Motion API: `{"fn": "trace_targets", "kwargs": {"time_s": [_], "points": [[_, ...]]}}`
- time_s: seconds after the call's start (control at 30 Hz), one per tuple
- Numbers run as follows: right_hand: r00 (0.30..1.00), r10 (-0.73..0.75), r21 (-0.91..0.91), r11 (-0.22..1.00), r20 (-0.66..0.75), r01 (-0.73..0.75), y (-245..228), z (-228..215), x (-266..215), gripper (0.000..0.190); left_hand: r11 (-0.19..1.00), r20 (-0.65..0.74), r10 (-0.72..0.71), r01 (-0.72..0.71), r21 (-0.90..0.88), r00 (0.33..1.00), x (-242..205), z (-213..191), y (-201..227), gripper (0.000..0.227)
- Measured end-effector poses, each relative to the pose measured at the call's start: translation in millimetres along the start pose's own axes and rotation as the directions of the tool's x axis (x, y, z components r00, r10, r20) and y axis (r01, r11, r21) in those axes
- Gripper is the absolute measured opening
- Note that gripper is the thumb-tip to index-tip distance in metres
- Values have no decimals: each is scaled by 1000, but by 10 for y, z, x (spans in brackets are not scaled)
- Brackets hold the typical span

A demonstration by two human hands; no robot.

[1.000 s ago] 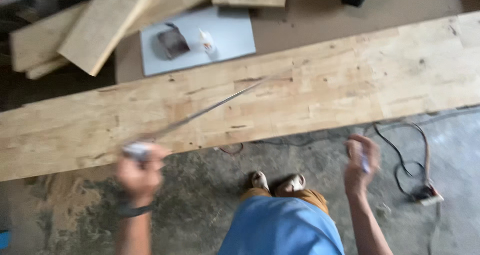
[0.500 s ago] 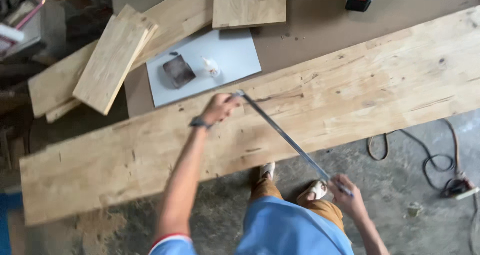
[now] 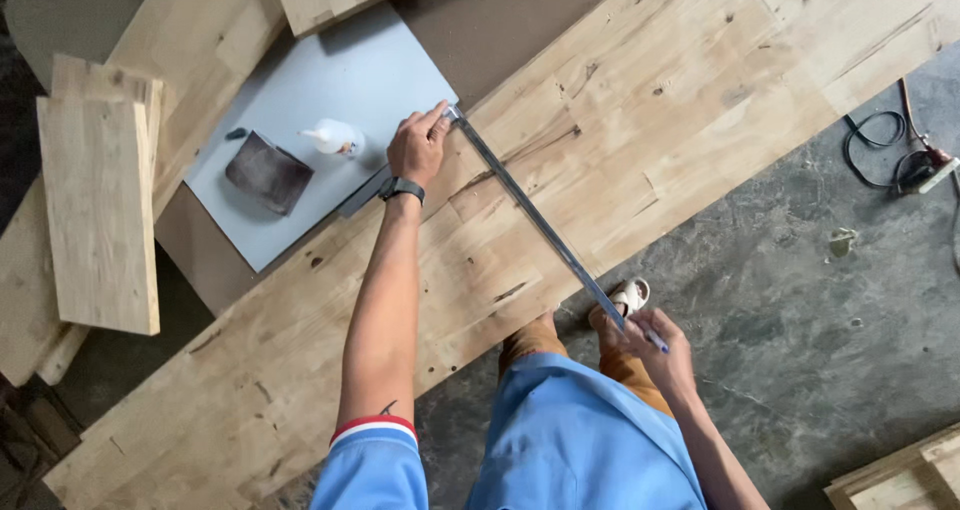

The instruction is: The person uses a metal ruler and a pen to draw straight lines on a large wooden board. They repeatedly reposition the ruler along the length of the board to create a series of parallel markings.

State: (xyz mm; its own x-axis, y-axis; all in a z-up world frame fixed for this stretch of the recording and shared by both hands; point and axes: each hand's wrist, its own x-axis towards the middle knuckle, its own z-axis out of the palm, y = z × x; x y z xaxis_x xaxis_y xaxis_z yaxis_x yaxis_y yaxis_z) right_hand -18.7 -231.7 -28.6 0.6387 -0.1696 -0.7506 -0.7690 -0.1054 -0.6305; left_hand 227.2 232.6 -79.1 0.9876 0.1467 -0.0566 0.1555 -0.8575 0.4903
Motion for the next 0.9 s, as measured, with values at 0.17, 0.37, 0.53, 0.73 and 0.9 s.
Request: {"fn": "trace_targets", "kwargs": {"time_s": [0.17, 0.37, 0.53, 0.73, 0.9], "points": [[833, -548, -538, 724, -69, 432, -120, -69, -55, 49, 994, -63, 92, -88, 59, 994, -1, 22, 61, 37], [571, -820, -562, 462, 23, 686, -1758, 235, 452, 47, 982, -217, 149, -119, 143, 965, -74, 107, 178, 37], [559, -824, -701, 346, 90, 624, -1750, 215, 1416, 37, 976, -282, 178, -133, 171, 943, -77, 120, 230, 35], [461, -883, -736, 253, 89, 628, -1789, 262, 1424, 29, 990, -105, 14, -28, -139, 994, 114, 2, 14, 26], [386, -916, -735, 185, 112, 652, -1590, 199, 1638, 42, 958, -8, 86, -85, -273, 996, 146, -79, 110, 29]]}}
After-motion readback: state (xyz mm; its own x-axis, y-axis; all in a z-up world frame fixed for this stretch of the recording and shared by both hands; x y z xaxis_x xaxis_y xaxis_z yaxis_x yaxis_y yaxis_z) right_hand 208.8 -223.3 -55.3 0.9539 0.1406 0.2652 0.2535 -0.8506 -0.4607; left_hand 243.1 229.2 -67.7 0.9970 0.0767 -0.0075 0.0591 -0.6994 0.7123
